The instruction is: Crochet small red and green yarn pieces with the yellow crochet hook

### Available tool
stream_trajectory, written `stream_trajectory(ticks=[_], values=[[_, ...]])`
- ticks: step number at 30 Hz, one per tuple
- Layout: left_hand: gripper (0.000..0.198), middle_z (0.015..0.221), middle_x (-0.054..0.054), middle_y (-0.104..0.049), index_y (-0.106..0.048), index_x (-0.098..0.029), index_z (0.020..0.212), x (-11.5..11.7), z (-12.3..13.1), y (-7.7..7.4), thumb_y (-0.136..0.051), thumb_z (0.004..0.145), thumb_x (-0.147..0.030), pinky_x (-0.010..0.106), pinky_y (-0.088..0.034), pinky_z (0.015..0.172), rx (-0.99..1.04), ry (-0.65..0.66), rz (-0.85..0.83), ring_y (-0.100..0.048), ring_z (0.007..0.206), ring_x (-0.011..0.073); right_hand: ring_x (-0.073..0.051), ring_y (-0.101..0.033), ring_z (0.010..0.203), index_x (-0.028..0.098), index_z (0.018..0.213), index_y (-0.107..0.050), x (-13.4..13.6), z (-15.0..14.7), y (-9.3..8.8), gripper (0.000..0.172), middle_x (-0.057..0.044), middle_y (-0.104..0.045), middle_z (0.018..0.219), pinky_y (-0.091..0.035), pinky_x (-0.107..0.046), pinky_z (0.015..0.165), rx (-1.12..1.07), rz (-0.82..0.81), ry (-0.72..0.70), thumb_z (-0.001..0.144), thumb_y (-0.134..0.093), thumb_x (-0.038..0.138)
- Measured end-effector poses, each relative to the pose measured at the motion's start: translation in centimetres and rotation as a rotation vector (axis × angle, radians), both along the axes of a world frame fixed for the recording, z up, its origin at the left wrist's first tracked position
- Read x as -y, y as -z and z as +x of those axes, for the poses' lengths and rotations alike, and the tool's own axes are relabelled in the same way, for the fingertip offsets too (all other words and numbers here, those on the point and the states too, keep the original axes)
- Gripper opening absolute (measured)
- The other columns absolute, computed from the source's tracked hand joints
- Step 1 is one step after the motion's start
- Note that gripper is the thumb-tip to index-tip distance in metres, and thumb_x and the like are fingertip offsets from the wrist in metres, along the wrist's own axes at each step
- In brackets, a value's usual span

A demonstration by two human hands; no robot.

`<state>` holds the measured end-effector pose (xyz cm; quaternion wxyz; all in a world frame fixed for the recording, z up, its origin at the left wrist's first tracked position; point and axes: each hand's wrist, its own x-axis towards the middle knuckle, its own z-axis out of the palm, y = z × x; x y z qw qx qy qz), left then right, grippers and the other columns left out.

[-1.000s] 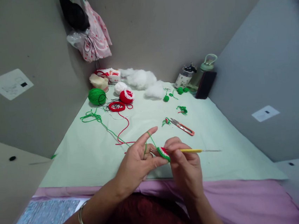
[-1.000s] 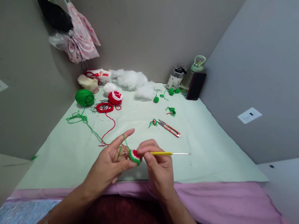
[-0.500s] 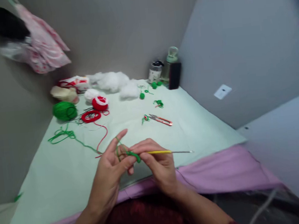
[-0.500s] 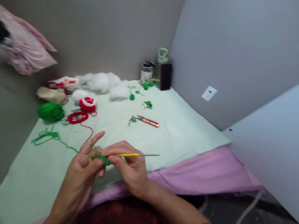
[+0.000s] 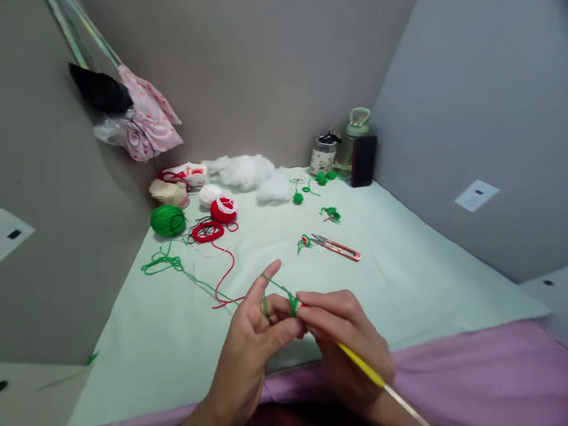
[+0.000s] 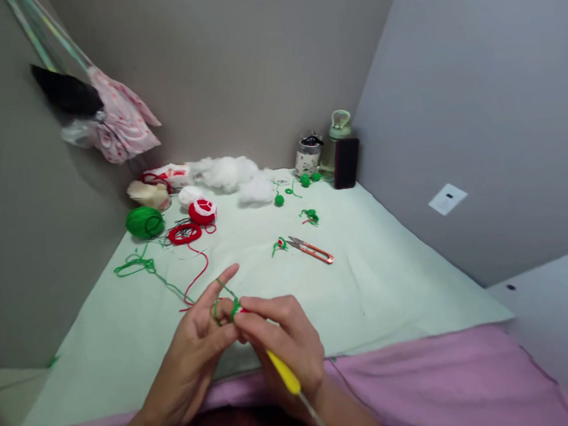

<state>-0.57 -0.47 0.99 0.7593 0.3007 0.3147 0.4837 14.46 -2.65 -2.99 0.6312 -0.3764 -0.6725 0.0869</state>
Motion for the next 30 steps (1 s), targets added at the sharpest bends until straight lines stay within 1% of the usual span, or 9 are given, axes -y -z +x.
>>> stream_trajectory(ticks=[3, 6, 13, 17, 20, 23, 25, 27, 30], values=[[0.109, 0.081, -0.002, -0.069, -0.033, -0.016, 0.168, -0.3, -0.6, 0.3, -0.093, 0.077, -0.023, 0.03, -0.051, 0.08, 0.006, 0.053, 0.018, -0.064, 0.074, 0.0137, -0.019, -0.074, 0.093, 0.032, 0.119, -0.08, -0.1, -0.2, -0.7, 0.032, -0.006, -0.078, 0.111, -0.064, -0.032, 0.075, -0.16, -0.163, -0.12, 0.101, -0.064, 0.011], [0.105, 0.085, 0.0, -0.071, -0.035, -0.015, 0.166, -0.4, -1.2, 0.4, -0.091, 0.078, -0.023, 0.03, -0.051, 0.079, -0.013, 0.057, 0.022, -0.065, 0.075, 0.0138, -0.019, -0.072, 0.096, 0.03, 0.11, -0.082, -0.4, 0.0, -1.3, 0.024, -0.004, -0.076, 0.101, -0.062, -0.033, 0.081, -0.23, -0.216, -0.167, 0.103, -0.064, 0.017], [0.098, 0.081, -0.002, -0.067, -0.04, -0.015, 0.163, -0.4, -2.1, 0.5, -0.09, 0.08, -0.025, 0.029, -0.052, 0.073, -0.032, 0.084, 0.059, -0.064, 0.072, 0.0139, -0.015, -0.067, 0.08, 0.028, 0.104, -0.082, -0.8, 0.1, -1.5, 0.02, -0.002, -0.071, 0.09, -0.056, -0.03, 0.071, -0.277, -0.297, -0.276, 0.103, -0.064, 0.018], [0.09, 0.083, -0.002, -0.061, -0.049, -0.016, 0.158, -0.5, -2.8, 0.7, -0.09, 0.078, -0.025, 0.029, -0.051, 0.072, -0.071, 0.079, 0.052, -0.06, 0.073, 0.0134, -0.015, -0.066, 0.072, 0.026, 0.101, -0.082, -1.1, 0.3, -1.7, 0.019, -0.002, -0.069, 0.083, -0.056, -0.031, 0.067, -0.398, -0.315, -0.324, 0.103, -0.064, 0.02], [0.076, 0.084, -0.001, -0.06, -0.062, -0.018, 0.148, -0.6, -3.3, 0.8, -0.089, 0.077, -0.025, 0.028, -0.049, 0.069, -0.101, 0.093, 0.079, -0.057, 0.073, 0.0135, -0.014, -0.063, 0.063, 0.022, 0.091, -0.082, -1.4, 0.5, -2.2, 0.015, -0.003, -0.067, 0.078, -0.054, -0.029, 0.057, -0.544, -0.39, -0.362, 0.099, -0.07, 0.027], [0.053, 0.085, 0.0, -0.059, -0.077, -0.021, 0.131, -0.6, -3.4, 0.9, -0.088, 0.079, -0.026, 0.028, -0.047, 0.07, -0.149, 0.06, 0.126, -0.056, 0.076, 0.0142, -0.012, -0.057, 0.055, 0.02, 0.083, -0.079, -1.8, 0.7, -2.7, 0.017, -0.002, -0.066, 0.074, -0.049, -0.025, 0.049, -0.701, -0.574, -0.418, 0.093, -0.078, 0.034], [0.039, 0.084, 0.001, -0.06, -0.082, -0.023, 0.12, -0.4, -3.0, 1.1, -0.085, 0.082, -0.026, 0.028, -0.046, 0.073, -0.189, 0.019, 0.154, -0.055, 0.078, 0.0147, -0.01, -0.054, 0.053, 0.021, 0.082, -0.078, -1.9, 0.4, -2.7, 0.02, -0.001, -0.066, 0.072, -0.046, -0.023, 0.047, -0.751, -0.668, -0.469, 0.093, -0.079, 0.037], [0.032, 0.085, 0.002, -0.065, -0.083, -0.024, 0.117, -0.2, -2.5, 1.2, -0.082, 0.085, -0.027, 0.029, -0.047, 0.078, -0.203, 0.011, 0.18, -0.057, 0.081, 0.0163, -0.01, -0.054, 0.054, 0.023, 0.084, -0.079, -1.8, -0.1, -2.4, 0.02, 0.0, -0.066, 0.072, -0.047, -0.022, 0.049, -0.731, -0.643, -0.492, 0.094, -0.078, 0.04], [0.033, 0.095, 0.004, -0.073, -0.081, -0.025, 0.12, 0.2, -1.8, 1.5, -0.082, 0.088, -0.029, 0.031, -0.049, 0.082, -0.2, 0.032, 0.194, -0.061, 0.085, 0.0178, -0.012, -0.061, 0.064, 0.026, 0.09, -0.083, -1.7, -0.8, -1.6, 0.015, -0.003, -0.073, 0.084, -0.053, -0.025, 0.058, -0.59, -0.459, -0.378, 0.097, -0.075, 0.037]])
